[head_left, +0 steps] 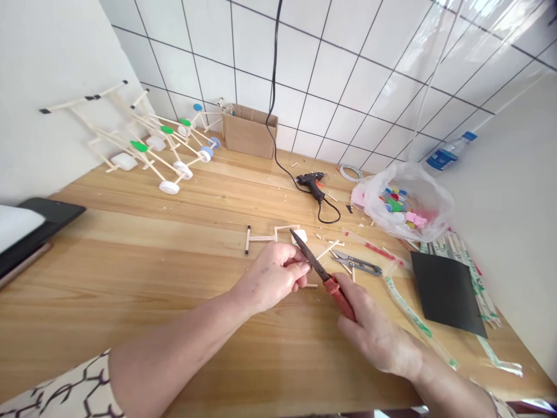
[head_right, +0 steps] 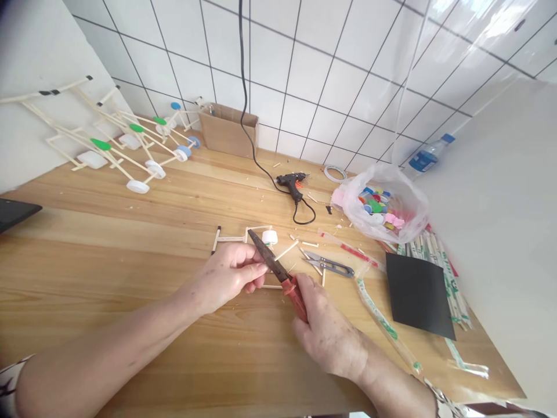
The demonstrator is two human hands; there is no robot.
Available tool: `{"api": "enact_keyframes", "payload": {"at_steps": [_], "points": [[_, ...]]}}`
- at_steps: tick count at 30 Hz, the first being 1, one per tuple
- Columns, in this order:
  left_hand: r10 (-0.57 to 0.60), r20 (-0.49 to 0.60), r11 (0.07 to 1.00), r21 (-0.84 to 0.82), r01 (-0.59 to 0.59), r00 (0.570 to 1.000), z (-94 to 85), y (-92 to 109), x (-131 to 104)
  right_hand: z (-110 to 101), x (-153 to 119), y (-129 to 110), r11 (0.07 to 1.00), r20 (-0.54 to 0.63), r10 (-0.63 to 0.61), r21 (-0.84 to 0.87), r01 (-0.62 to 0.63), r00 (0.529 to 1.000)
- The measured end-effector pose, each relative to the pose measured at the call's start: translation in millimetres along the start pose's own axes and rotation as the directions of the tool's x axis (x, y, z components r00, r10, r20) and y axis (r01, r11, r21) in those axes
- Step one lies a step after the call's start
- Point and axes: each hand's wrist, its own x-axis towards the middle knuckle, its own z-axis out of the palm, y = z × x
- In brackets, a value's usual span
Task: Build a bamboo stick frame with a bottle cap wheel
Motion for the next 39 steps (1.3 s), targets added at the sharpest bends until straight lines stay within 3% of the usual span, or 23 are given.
{"api": "enact_keyframes", "payload": {"at_steps": [11, 20, 39], "points": [[-0.148, 0.006, 0.988, -0.05, 0.148, 0.989, 14.0, 2, -2, 1, -13, -7, 0.984, 0.048, 0.168, 0.052, -0.171, 0.985], [-0.227, 0.012, 0.973, -0.044, 0.227, 0.974, 18.8, 5, -5, 10, -21, 0, 0.971, 0.022, 0.169, 0.169, -0.171, 0.985], [-0.271, 0.035, 0.96, -0.066, 0.273, 0.962, 20.3, 4, -7, 14, -22, -3, 0.955, 0.018, 0.233, 0.184, -0.232, 0.972]]}}
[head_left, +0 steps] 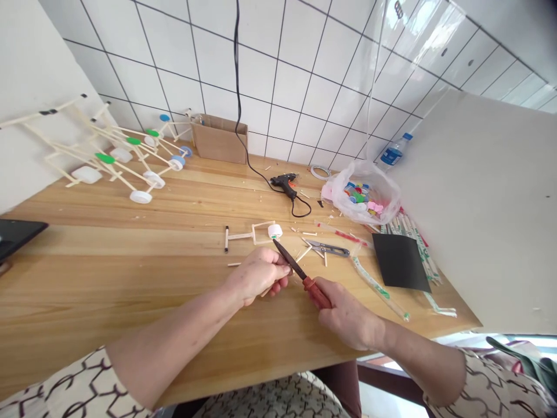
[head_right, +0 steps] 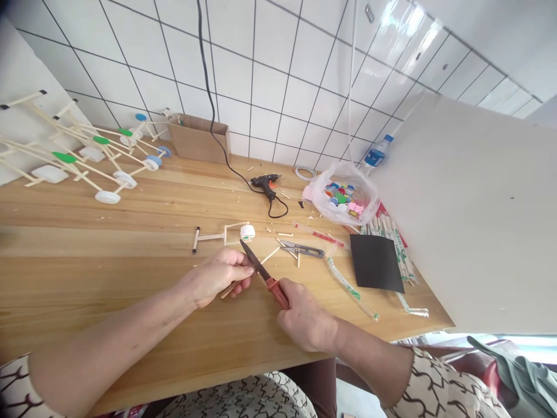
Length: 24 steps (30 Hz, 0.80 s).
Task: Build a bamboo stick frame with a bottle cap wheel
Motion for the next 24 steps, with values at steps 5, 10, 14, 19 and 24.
{"api": "enact_keyframes", "payload": {"at_steps": [5, 10, 14, 19, 24], "points": [[0.018, 0.013, 1.0, -0.006, -0.018, 1.0, 0.4, -2, 2, -4, -1, -3, 1.0, 0.009, 0.007, -0.006, -0.007, 1.0], [0.056, 0.036, 0.998, -0.015, -0.055, 0.998, -1.9, -5, 5, -15, -1, -3, 0.999, 0.054, -0.024, 0.026, 0.023, 0.998], [0.1, 0.041, 0.994, -0.04, -0.098, 0.994, -6.1, -4, 6, -22, -3, -2, 0.998, -0.024, -0.04, -0.04, 0.039, 0.999], [0.185, -0.008, 0.98, -0.077, -0.185, 0.983, -12.9, -2, 8, -26, -7, 3, 0.957, -0.168, -0.032, -0.291, -0.018, 0.985], [0.25, -0.078, 0.96, -0.112, -0.258, 0.965, -23.0, 3, 11, -20, -12, 20, 0.915, -0.2, -0.162, -0.398, 0.071, 0.966]]}}
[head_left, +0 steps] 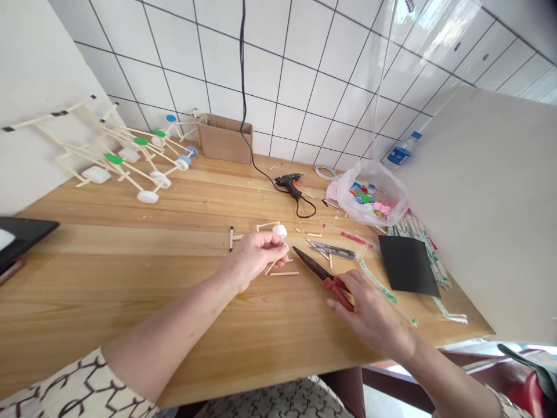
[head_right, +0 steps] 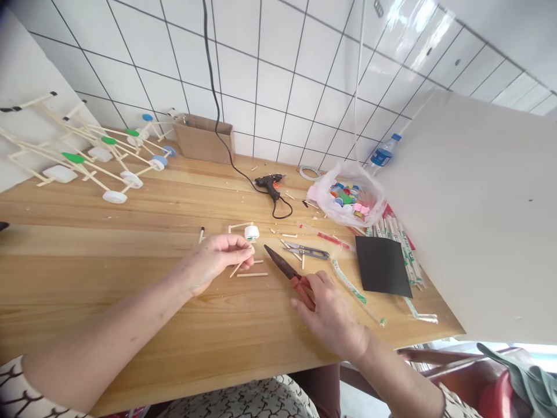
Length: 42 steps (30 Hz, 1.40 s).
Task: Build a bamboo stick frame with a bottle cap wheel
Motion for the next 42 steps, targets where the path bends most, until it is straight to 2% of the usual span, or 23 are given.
{"api": "enact_keyframes", "payload": {"at_steps": [5, 10, 16, 19, 23, 24, 26, 31, 36, 42], "points": [[0.038, 0.017, 0.999, -0.015, -0.037, 0.999, -5.2, 6, 2, 11, 1, 11, 0.99, -0.07, -0.084, -0.115, 0.076, 0.994], [0.065, 0.059, 0.998, -0.024, -0.064, 0.996, -5.4, 7, 1, 9, 13, 15, 0.978, -0.1, -0.118, -0.185, 0.098, 0.988], [0.073, 0.052, 0.997, -0.036, -0.071, 0.996, -6.3, 4, 3, 10, 17, 18, 0.965, -0.133, -0.166, -0.225, 0.133, 0.977], [0.072, 0.05, 0.997, -0.04, -0.07, 0.996, -5.3, 4, 3, 5, 23, 24, 0.97, -0.152, -0.18, -0.19, 0.15, 0.972], [0.079, 0.056, 0.996, -0.032, -0.077, 0.995, -4.0, 5, 2, -10, 45, 38, 0.969, -0.216, -0.177, -0.207, 0.132, 0.96], [0.082, 0.059, 0.996, -0.029, -0.081, 0.995, -3.8, 6, 2, -13, 52, 40, 0.968, -0.214, -0.157, -0.226, 0.107, 0.964], [0.091, 0.067, 0.996, -0.026, -0.089, 0.994, -3.5, 8, 1, -17, 68, 41, 0.959, -0.121, -0.096, -0.277, 0.06, 0.988], [0.107, 0.075, 0.994, -0.029, -0.105, 0.991, -3.2, 12, -1, -20, 94, 28, 0.951, -0.017, -0.036, -0.308, 0.029, 0.999], [0.124, 0.072, 0.992, -0.037, -0.121, 0.99, -3.5, 9, 1, -22, 98, 19, 0.951, 0.011, 0.013, -0.308, -0.009, 1.0], [0.161, 0.078, 0.987, -0.01, -0.16, 0.984, -6.9, 2, 4, -19, 96, 28, 0.956, 0.002, 0.037, -0.293, -0.035, 0.999]]}}
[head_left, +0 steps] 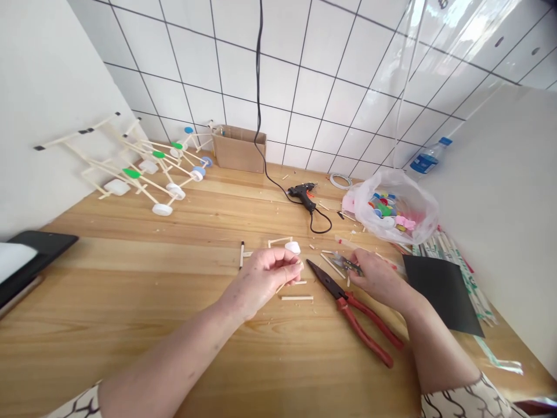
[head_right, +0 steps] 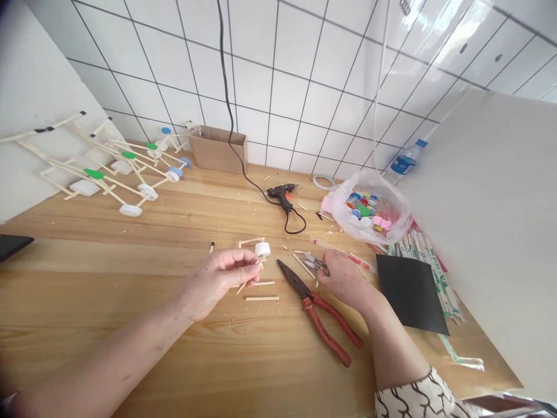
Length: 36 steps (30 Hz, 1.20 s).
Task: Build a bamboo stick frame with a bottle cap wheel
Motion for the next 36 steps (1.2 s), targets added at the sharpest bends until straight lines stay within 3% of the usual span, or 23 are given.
{"api": "enact_keyframes", "payload": {"at_steps": [7, 11, 14, 18, 25, 36], "points": [[0.034, -0.02, 0.997, 0.066, -0.032, 0.999, 0.4, -2, -2, 13, 0, 9, 0.999, -0.07, -0.002, 0.037, 0.005, 0.998], [0.019, -0.035, 0.998, 0.067, -0.016, 0.999, 2.5, -4, -4, 13, -7, 5, 0.985, -0.215, -0.104, 0.115, 0.131, 0.971], [0.019, -0.041, 0.997, 0.069, -0.016, 0.999, 3.7, -3, -5, 10, -16, -6, 0.921, -0.279, -0.186, 0.284, 0.266, 0.942], [0.024, -0.044, 0.995, 0.102, -0.019, 0.999, 4.7, 2, -7, 6, -28, -22, 0.788, -0.287, -0.321, 0.448, 0.423, 0.903], [0.032, 0.002, 0.979, 0.2, -0.031, 0.999, 7.5, 2, -11, -3, -41, -36, 0.694, -0.23, -0.452, 0.517, 0.501, 0.862], [0.036, 0.112, 0.981, 0.185, -0.056, 0.993, 12.7, 1, -15, -7, -49, -48, 0.698, -0.244, -0.486, 0.47, 0.541, 0.839]]}}
